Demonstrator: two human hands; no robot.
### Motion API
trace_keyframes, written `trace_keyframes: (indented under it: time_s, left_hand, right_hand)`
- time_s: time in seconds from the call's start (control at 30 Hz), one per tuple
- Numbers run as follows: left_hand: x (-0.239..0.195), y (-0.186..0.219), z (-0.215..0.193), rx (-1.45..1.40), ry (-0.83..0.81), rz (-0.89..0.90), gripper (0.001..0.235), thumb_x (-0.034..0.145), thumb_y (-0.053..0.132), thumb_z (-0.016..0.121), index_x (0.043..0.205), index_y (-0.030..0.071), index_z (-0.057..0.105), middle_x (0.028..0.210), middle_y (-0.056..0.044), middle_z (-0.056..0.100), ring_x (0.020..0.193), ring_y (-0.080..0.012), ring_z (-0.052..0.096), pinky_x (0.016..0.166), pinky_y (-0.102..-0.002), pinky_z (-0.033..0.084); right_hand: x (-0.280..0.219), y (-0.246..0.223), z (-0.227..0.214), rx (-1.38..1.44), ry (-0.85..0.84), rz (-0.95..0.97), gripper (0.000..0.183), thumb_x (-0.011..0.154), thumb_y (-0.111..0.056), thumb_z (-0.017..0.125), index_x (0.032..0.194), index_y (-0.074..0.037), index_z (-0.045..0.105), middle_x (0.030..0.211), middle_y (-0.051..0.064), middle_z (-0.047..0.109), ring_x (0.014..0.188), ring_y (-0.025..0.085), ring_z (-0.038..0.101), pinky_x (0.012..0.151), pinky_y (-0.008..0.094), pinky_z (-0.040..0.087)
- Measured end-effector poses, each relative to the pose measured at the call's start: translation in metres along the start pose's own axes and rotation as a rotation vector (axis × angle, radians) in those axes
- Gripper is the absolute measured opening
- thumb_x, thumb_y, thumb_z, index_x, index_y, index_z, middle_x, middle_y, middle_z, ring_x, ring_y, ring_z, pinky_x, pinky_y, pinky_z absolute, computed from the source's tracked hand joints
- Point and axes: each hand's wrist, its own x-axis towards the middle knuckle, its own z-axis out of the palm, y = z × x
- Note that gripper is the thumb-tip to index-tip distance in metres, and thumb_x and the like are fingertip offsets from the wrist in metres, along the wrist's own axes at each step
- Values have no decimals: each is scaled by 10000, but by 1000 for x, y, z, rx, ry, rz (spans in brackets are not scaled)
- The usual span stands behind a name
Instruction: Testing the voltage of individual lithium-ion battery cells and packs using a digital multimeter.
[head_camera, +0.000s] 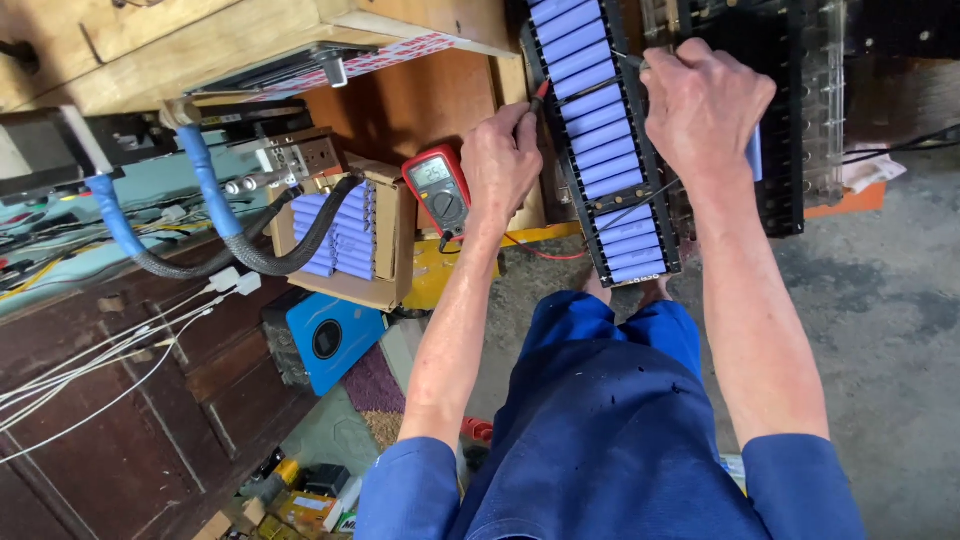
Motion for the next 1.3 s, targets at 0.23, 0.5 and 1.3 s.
trace_keyframes:
  time_s: [0.23, 0.5, 1.3]
  left_hand:
    - [0, -2, 2, 8, -17, -35, 260, 938, 180, 559, 1059, 88, 770, 854, -98, 802, 728, -321, 751, 576, -428, 560]
    - [-2, 1, 5, 0, 1, -14, 293, 929, 186, 563, 1096, 82, 781, 968, -108, 818, 807, -322, 777, 633, -440, 585]
    - [-25, 7, 9, 53, 25, -30, 257, 953, 163, 553, 1041, 52, 768, 770, -107, 769, 625, -305, 703, 539, -419, 505]
  right_hand:
    - [-2, 5, 4, -21, -20, -21, 142, 960, -380, 920, 1049, -337, 818, 818, -148, 700, 619, 65, 650, 472, 264, 299]
    - [0, 2, -1, -12, -5, 5, 134, 920, -343, 914, 1011, -320, 819, 805, -124, 691, 642, 114, 694, 420, 301, 371]
    - [-24, -6, -9, 86, -29, 107, 116, 981, -309, 850, 1095, -294, 838, 824, -68, 712, 546, 137, 642, 391, 276, 324]
